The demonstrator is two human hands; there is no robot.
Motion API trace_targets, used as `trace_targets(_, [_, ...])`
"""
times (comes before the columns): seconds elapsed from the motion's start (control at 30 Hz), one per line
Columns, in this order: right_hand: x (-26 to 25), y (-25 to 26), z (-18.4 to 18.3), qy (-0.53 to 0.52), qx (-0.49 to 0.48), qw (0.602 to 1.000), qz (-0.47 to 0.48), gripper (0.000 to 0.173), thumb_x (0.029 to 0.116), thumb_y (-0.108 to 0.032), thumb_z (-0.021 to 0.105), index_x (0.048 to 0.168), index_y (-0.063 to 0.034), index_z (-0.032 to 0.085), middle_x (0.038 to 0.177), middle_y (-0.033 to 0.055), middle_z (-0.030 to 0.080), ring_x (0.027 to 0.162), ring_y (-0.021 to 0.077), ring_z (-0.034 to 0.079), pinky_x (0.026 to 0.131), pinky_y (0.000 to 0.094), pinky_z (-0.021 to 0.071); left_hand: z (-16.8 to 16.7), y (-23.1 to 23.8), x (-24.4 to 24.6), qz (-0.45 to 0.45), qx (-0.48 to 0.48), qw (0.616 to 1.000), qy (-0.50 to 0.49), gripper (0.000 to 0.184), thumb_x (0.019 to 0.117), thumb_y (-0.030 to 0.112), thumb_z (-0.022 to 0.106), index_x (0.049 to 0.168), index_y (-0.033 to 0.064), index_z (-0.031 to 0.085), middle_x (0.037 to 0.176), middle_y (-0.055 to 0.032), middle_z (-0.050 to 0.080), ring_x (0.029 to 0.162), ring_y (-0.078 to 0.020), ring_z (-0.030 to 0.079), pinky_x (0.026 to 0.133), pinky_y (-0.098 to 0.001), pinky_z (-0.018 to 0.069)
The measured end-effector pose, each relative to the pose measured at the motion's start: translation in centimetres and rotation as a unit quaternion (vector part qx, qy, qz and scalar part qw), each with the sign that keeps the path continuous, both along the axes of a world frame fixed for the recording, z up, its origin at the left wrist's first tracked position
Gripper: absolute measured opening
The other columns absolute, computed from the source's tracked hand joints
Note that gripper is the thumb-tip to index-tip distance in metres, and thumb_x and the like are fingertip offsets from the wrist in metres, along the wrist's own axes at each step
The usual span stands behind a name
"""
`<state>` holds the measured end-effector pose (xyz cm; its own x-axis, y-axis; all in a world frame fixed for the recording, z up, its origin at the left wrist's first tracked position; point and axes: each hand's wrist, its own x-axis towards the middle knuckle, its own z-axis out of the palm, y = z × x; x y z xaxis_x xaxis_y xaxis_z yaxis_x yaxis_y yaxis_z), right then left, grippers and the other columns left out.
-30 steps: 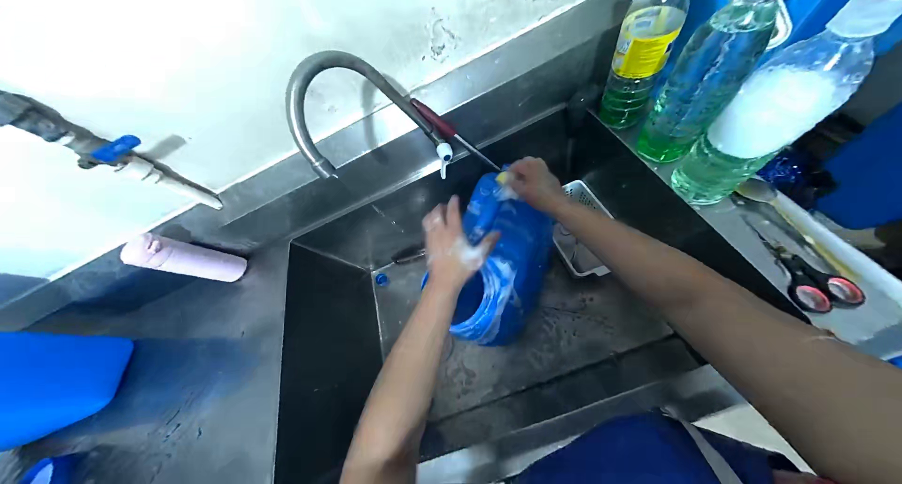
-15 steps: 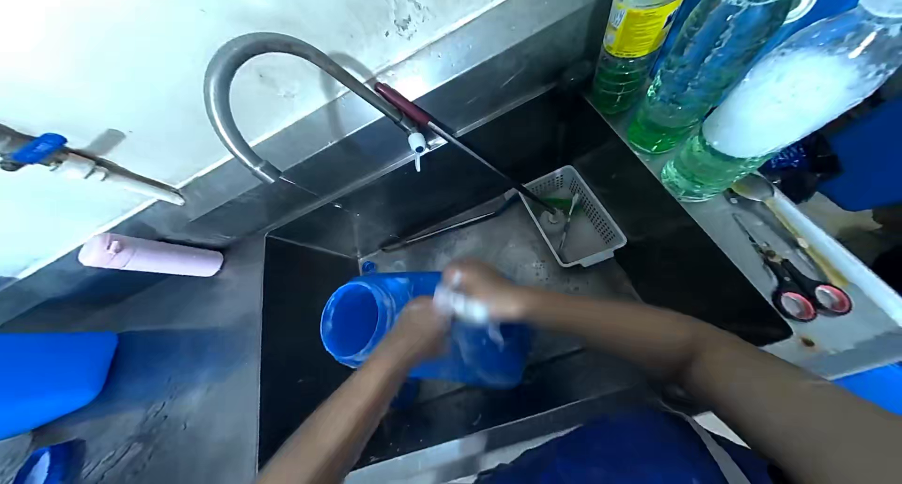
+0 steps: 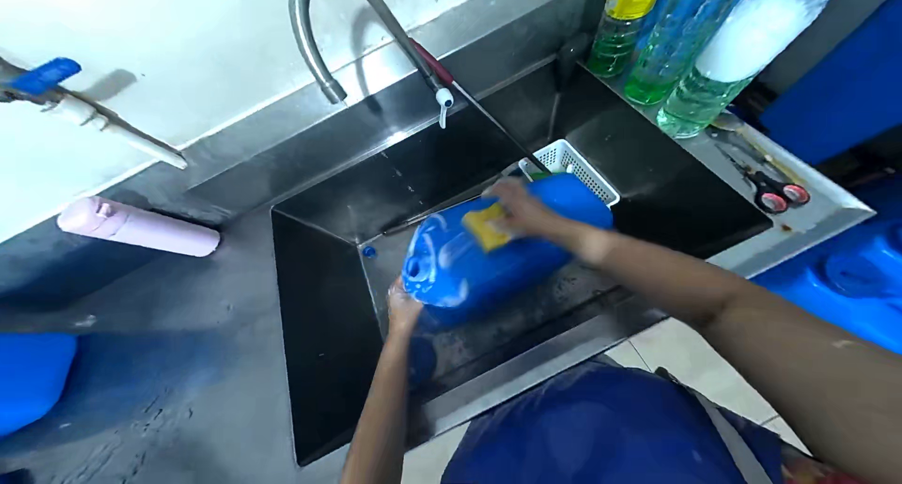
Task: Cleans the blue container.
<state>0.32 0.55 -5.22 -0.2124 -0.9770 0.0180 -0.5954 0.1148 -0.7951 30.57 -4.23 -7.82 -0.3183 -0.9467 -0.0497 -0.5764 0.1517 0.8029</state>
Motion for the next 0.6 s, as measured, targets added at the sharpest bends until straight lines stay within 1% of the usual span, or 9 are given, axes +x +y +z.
trace_targets(0.03, [-3.1,-0.7,-2.2,0.081,0.039,0.995,-0.051,0.051,0.0913,-0.004,0.071,0.141,-0.0063,0.059,0.151,0.0298,0.045,0.132,0.0539,0.049,0.095,0.0740,0.0450,-1.1,-0.6,1.6,-0.015,0.081,0.997,-0.009,0.061,0.0844,-0.011,0.066,0.141,-0.0183,0.044,0.140,-0.0354,0.053,0.130,-0.0334,0.056,0.111,-0.0401,0.0439])
trace_targets(0.1, [-7.3,-1.1,-4.7,0.161,0.084,0.970,-0.159,0.045,0.0960,-0.003,0.063,0.141,-0.0042,0.058,0.145,0.0311,0.051,0.127,0.0554,0.054,0.097,0.0734,0.0448,-1.9,-1.4,3.2,-0.023,0.170,0.985,0.016,0.068,0.0910,-0.007,0.060,0.152,-0.0099,0.031,0.147,-0.0314,0.045,0.127,-0.0313,0.056,0.103,-0.0397,0.0489])
trace_targets(0.17, [-2.4,-1.4,-5.5,0.178,0.044,0.966,-0.182,0.043,0.0924,-0.007,0.069,0.133,0.0015,0.063,0.134,0.0306,0.061,0.125,0.0507,0.057,0.105,0.0668,0.0433,-2.1,-1.5,2.7,-0.008,0.152,0.988,-0.005,0.047,0.1010,0.006,0.057,0.144,-0.0089,0.045,0.136,-0.0296,0.057,0.114,-0.0307,0.063,0.096,-0.0414,0.0521])
trace_targets(0.27, [14.5,-1.1,-6.6,0.142,0.006,0.989,0.052,0.058,0.0893,-0.030,0.073,0.136,0.0018,0.060,0.147,0.0261,0.053,0.142,0.0449,0.042,0.118,0.0640,0.0276,-1.5,-1.2,1.4,-0.005,0.103,0.985,-0.138,0.037,0.1061,0.015,0.054,0.136,-0.0068,0.056,0.129,-0.0300,0.063,0.122,-0.0404,0.062,0.107,-0.0525,0.0455])
trace_targets(0.33, [18.1,-0.3,-5.7,0.132,0.027,0.975,0.179,0.064,0.0899,-0.037,0.072,0.140,0.0005,0.058,0.155,0.0249,0.046,0.149,0.0451,0.034,0.120,0.0639,0.0220,-0.9,-1.1,1.4,-0.024,0.109,0.979,-0.168,0.041,0.1070,0.016,0.053,0.143,-0.0051,0.051,0.133,-0.0310,0.061,0.125,-0.0438,0.060,0.109,-0.0548,0.0439])
trace_targets(0.4, [12.6,1.1,-6.7,0.170,-0.011,0.980,0.103,0.057,0.0881,-0.029,0.075,0.136,-0.0006,0.063,0.144,0.0234,0.057,0.136,0.0428,0.052,0.113,0.0604,0.0380,-0.8,-1.1,1.9,-0.041,0.117,0.979,-0.162,0.044,0.1065,0.018,0.055,0.144,-0.0039,0.049,0.132,-0.0298,0.062,0.122,-0.0417,0.063,0.106,-0.0531,0.0466])
trace_targets(0.47, [2.0,2.4,-7.7,0.211,0.036,0.975,-0.066,0.056,0.0946,-0.023,0.068,0.143,0.0004,0.055,0.146,0.0244,0.055,0.137,0.0424,0.051,0.114,0.0599,0.0384,-0.9,-1.5,2.1,-0.056,0.128,0.978,-0.153,0.046,0.1044,0.018,0.059,0.144,-0.0036,0.049,0.131,-0.0294,0.062,0.120,-0.0407,0.063,0.105,-0.0526,0.0475])
trace_targets(0.53, [-5.4,2.7,-6.6,0.181,0.149,0.934,-0.268,0.055,0.1031,-0.028,0.056,0.149,0.0006,0.046,0.143,0.0292,0.054,0.132,0.0482,0.053,0.105,0.0672,0.0426,-0.9,-1.6,2.2,-0.066,0.133,0.977,-0.156,0.049,0.1012,0.016,0.064,0.144,-0.0032,0.049,0.130,-0.0301,0.062,0.119,-0.0417,0.063,0.104,-0.0538,0.0475])
trace_targets(0.6, [-3.2,1.0,-5.0,0.168,0.194,0.908,-0.331,0.059,0.1055,-0.035,0.048,0.151,0.0018,0.041,0.145,0.0320,0.052,0.133,0.0510,0.051,0.105,0.0703,0.0404,-0.7,-1.8,2.2,-0.070,0.131,0.975,-0.165,0.051,0.1005,0.017,0.065,0.144,-0.0033,0.048,0.129,-0.0309,0.062,0.120,-0.0433,0.063,0.104,-0.0550,0.0470])
